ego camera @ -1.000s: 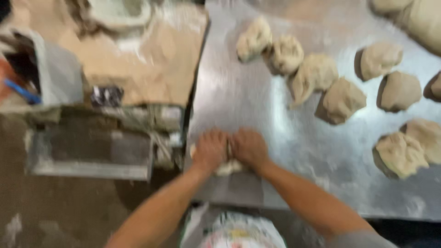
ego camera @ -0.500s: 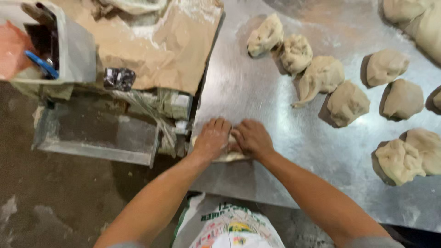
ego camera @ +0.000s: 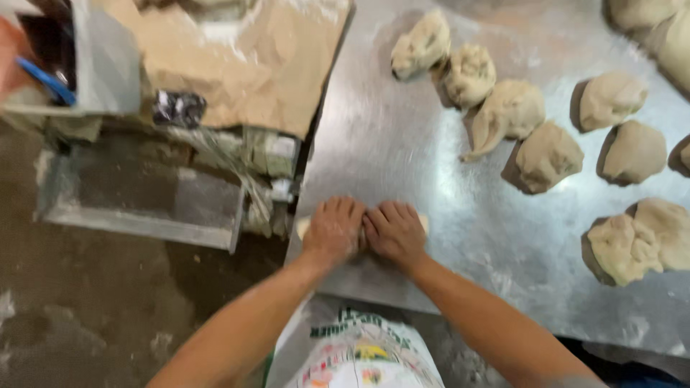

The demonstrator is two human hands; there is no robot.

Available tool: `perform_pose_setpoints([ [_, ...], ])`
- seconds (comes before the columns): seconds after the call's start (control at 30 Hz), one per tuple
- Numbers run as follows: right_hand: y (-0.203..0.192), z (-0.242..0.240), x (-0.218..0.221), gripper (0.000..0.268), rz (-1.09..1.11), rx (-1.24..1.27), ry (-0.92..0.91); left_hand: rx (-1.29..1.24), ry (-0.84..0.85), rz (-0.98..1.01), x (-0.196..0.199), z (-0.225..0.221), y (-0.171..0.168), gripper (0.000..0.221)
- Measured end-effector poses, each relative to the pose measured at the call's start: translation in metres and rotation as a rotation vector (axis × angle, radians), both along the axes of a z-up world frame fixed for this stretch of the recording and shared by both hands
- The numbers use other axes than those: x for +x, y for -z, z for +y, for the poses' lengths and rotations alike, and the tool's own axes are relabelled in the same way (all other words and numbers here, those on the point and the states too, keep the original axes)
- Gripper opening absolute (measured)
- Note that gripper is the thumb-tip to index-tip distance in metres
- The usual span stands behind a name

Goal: The person takes individual pieces of dough from a table and rolls them into long, cylindrical shapes by hand.

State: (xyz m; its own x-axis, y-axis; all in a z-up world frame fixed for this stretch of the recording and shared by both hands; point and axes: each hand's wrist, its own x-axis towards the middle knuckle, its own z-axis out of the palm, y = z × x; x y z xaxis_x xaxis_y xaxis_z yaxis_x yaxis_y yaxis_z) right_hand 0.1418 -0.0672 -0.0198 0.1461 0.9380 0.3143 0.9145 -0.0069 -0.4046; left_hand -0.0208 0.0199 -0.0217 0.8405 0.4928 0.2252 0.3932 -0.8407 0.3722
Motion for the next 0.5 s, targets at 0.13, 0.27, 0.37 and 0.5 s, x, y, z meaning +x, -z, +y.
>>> perform_pose_setpoints([
  [0.13, 0.000, 0.014, 0.001, 0.013, -0.142, 0.147, 0.006, 0.072, -0.001, -0.052, 0.016, 0.035, -0.011, 0.049],
  [0.27, -0.003, -0.003, -0.002, 0.012, 0.000, 0.076, -0.064, -0.065, 0.073, 0.072, -0.008, 0.003, -0.012, 0.092],
  [0.37, 0.005, -0.019, -0.017, 0.013, -0.127, 0.158, 0.025, 0.286, -0.036, 0.021, -0.003, 0.002, 0.015, 0.041],
  [0.5, -0.004, -0.004, -0.005, 0.013, -0.133, 0.148, -0.077, 0.152, -0.012, -0.005, -0.001, 0.005, 0.007, 0.056],
])
